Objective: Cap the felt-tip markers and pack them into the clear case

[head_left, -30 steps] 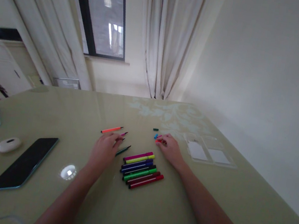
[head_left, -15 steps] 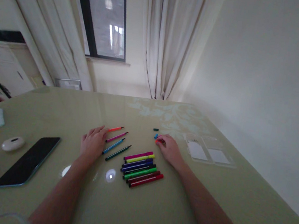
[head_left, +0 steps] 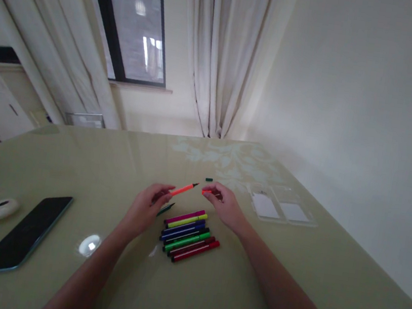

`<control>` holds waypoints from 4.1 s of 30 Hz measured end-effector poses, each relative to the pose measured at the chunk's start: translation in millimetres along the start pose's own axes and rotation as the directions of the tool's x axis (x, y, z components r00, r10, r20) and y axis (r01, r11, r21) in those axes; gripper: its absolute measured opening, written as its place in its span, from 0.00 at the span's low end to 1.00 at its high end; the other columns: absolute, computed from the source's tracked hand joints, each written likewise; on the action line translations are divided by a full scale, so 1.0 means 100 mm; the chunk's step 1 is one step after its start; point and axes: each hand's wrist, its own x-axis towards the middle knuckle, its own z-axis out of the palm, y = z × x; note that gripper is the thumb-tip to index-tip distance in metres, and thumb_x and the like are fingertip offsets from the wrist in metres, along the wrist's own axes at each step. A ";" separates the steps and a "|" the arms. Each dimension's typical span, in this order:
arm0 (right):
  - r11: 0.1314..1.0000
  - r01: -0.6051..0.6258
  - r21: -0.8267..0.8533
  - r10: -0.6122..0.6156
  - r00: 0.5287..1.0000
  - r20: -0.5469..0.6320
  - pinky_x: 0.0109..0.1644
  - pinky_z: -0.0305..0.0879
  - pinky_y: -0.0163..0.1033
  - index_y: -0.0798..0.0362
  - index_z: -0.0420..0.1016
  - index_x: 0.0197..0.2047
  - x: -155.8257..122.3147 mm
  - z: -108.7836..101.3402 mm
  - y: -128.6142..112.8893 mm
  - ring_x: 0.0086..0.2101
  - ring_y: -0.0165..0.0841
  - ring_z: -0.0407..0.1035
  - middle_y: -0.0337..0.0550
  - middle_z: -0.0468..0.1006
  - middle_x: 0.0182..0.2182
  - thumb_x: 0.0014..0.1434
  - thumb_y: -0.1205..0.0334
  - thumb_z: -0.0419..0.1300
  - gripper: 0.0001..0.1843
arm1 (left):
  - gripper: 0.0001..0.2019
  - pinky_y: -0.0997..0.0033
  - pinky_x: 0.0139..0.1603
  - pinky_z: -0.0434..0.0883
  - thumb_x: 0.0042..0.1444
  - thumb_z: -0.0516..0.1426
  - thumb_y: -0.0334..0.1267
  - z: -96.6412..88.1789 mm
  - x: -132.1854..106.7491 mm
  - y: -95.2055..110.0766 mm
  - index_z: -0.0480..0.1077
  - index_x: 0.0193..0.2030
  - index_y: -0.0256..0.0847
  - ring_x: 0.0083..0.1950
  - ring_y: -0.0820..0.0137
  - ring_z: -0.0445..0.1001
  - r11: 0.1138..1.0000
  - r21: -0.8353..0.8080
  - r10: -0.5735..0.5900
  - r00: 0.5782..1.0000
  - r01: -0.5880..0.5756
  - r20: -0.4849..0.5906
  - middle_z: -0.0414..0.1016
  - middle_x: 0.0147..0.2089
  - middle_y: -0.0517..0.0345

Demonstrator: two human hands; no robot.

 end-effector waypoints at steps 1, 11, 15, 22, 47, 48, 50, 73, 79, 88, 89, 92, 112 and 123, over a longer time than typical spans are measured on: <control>0.999 -0.001 0.040 0.001 1.000 -0.010 0.44 0.69 0.40 0.51 0.80 0.44 0.01 -0.01 -0.01 0.38 0.34 0.75 0.43 0.83 0.38 0.64 0.53 0.64 0.12 | 0.16 0.64 0.46 0.73 0.66 0.55 0.48 0.04 -0.01 0.05 0.78 0.51 0.43 0.44 0.63 0.77 0.999 0.024 0.042 0.999 -0.042 0.005 0.80 0.45 0.52; 0.974 -0.071 0.215 0.079 0.996 -0.030 0.42 0.69 0.40 0.51 0.83 0.44 0.02 -0.03 -0.03 0.36 0.34 0.74 0.42 0.83 0.35 0.59 0.50 0.68 0.16 | 0.12 0.63 0.49 0.72 0.67 0.56 0.43 0.06 -0.05 0.11 0.80 0.47 0.45 0.47 0.62 0.76 0.991 0.086 0.098 0.994 -0.101 0.041 0.78 0.46 0.52; 0.977 -0.079 0.196 0.084 0.996 -0.016 0.41 0.68 0.40 0.52 0.84 0.44 0.01 -0.05 -0.06 0.35 0.34 0.72 0.42 0.82 0.34 0.59 0.50 0.68 0.15 | 0.12 0.63 0.50 0.71 0.67 0.55 0.43 0.08 -0.05 0.11 0.80 0.47 0.45 0.47 0.62 0.76 0.990 0.093 0.100 0.994 -0.104 0.041 0.78 0.45 0.53; 0.988 -0.066 0.142 0.065 0.998 0.013 0.39 0.67 0.39 0.52 0.85 0.42 -0.01 -0.06 -0.13 0.33 0.33 0.70 0.41 0.80 0.30 0.59 0.50 0.68 0.15 | 0.12 0.64 0.48 0.71 0.67 0.55 0.43 0.08 -0.05 0.15 0.80 0.47 0.45 0.46 0.63 0.77 0.991 0.095 0.096 0.995 -0.097 0.016 0.78 0.44 0.53; 0.997 -0.039 -0.063 0.048 0.989 0.143 0.45 0.71 0.42 0.52 0.84 0.41 -0.04 0.07 0.11 0.38 0.37 0.76 0.45 0.85 0.38 0.63 0.58 0.64 0.09 | 0.14 0.59 0.45 0.73 0.65 0.54 0.46 -0.26 -0.01 -0.04 0.79 0.41 0.41 0.38 0.60 0.78 0.878 0.422 -0.127 0.961 0.224 -0.246 0.82 0.41 0.50; 0.996 -0.046 -0.080 0.059 0.984 0.166 0.45 0.71 0.42 0.51 0.84 0.41 -0.05 0.06 0.12 0.39 0.37 0.76 0.45 0.85 0.38 0.63 0.59 0.64 0.08 | 0.14 0.58 0.45 0.73 0.65 0.54 0.45 -0.26 -0.02 -0.07 0.79 0.40 0.41 0.39 0.59 0.78 0.851 0.476 -0.135 0.968 0.222 -0.211 0.82 0.41 0.49; 0.993 -0.048 -0.105 0.070 0.973 0.220 0.45 0.70 0.42 0.51 0.84 0.40 -0.06 0.06 0.13 0.38 0.37 0.77 0.44 0.85 0.36 0.63 0.60 0.64 0.07 | 0.13 0.58 0.46 0.72 0.65 0.55 0.45 -0.23 -0.04 -0.11 0.78 0.41 0.42 0.42 0.57 0.78 0.812 0.551 -0.142 0.980 0.194 -0.137 0.82 0.41 0.48; 0.727 -0.007 -0.687 -0.015 1.000 -0.027 0.55 0.58 0.49 0.49 0.84 0.47 0.06 -0.11 0.40 0.51 0.43 0.70 0.48 0.83 0.46 0.66 0.61 0.64 0.08 | 0.08 0.57 0.51 0.69 0.70 0.53 0.42 0.14 -0.12 0.14 0.71 0.46 0.44 0.49 0.57 0.77 0.875 0.472 0.135 0.990 -0.106 -0.028 0.81 0.48 0.50; 0.737 -0.022 -0.676 -0.008 0.999 -0.042 0.53 0.61 0.48 0.51 0.83 0.40 0.07 -0.10 0.35 0.46 0.43 0.71 0.49 0.81 0.41 0.66 0.62 0.65 0.05 | 0.09 0.58 0.52 0.69 0.70 0.52 0.42 0.17 -0.13 0.15 0.72 0.47 0.45 0.49 0.58 0.78 0.879 0.457 0.170 0.985 -0.138 -0.028 0.81 0.50 0.51; 0.977 0.146 -0.157 -0.163 0.982 -0.098 0.40 0.69 0.40 0.49 0.81 0.37 -0.03 0.05 -0.03 0.34 0.35 0.73 0.43 0.79 0.35 0.64 0.54 0.67 0.08 | 0.08 0.57 0.53 0.68 0.70 0.53 0.43 0.18 -0.15 0.18 0.72 0.47 0.46 0.51 0.57 0.77 0.871 0.457 0.200 0.980 -0.183 0.012 0.81 0.50 0.53; 0.981 0.158 -0.109 -0.169 0.981 -0.098 0.40 0.70 0.40 0.49 0.81 0.37 -0.04 0.07 -0.06 0.35 0.35 0.73 0.43 0.79 0.35 0.64 0.54 0.67 0.08 | 0.08 0.56 0.54 0.68 0.70 0.53 0.43 0.18 -0.15 0.18 0.72 0.47 0.46 0.52 0.57 0.77 0.869 0.458 0.203 0.979 -0.187 0.015 0.81 0.50 0.53; 0.986 0.165 -0.003 -0.164 0.981 -0.105 0.43 0.73 0.41 0.49 0.83 0.39 -0.06 0.09 -0.10 0.38 0.37 0.75 0.44 0.80 0.37 0.64 0.53 0.67 0.09 | 0.09 0.56 0.54 0.68 0.70 0.53 0.42 0.18 -0.15 0.17 0.73 0.48 0.46 0.52 0.56 0.77 0.868 0.461 0.205 0.979 -0.187 0.012 0.81 0.50 0.52; 0.984 0.160 0.074 -0.160 0.987 -0.006 0.41 0.72 0.40 0.47 0.86 0.44 -0.12 0.18 -0.10 0.37 0.36 0.76 0.44 0.83 0.37 0.64 0.60 0.67 0.07 | 0.08 0.67 0.45 0.71 0.70 0.55 0.42 0.26 -0.16 0.26 0.74 0.45 0.44 0.43 0.65 0.77 0.954 0.221 0.201 0.979 -0.201 0.021 0.80 0.42 0.57; 0.978 0.091 0.185 -0.087 0.996 -0.033 0.39 0.75 0.40 0.48 0.87 0.41 -0.15 0.22 -0.12 0.34 0.36 0.77 0.44 0.83 0.34 0.61 0.60 0.68 0.06 | 0.07 0.71 0.39 0.68 0.68 0.58 0.41 0.23 -0.17 0.32 0.76 0.43 0.44 0.36 0.69 0.74 0.986 0.092 0.138 0.990 -0.136 -0.017 0.78 0.36 0.62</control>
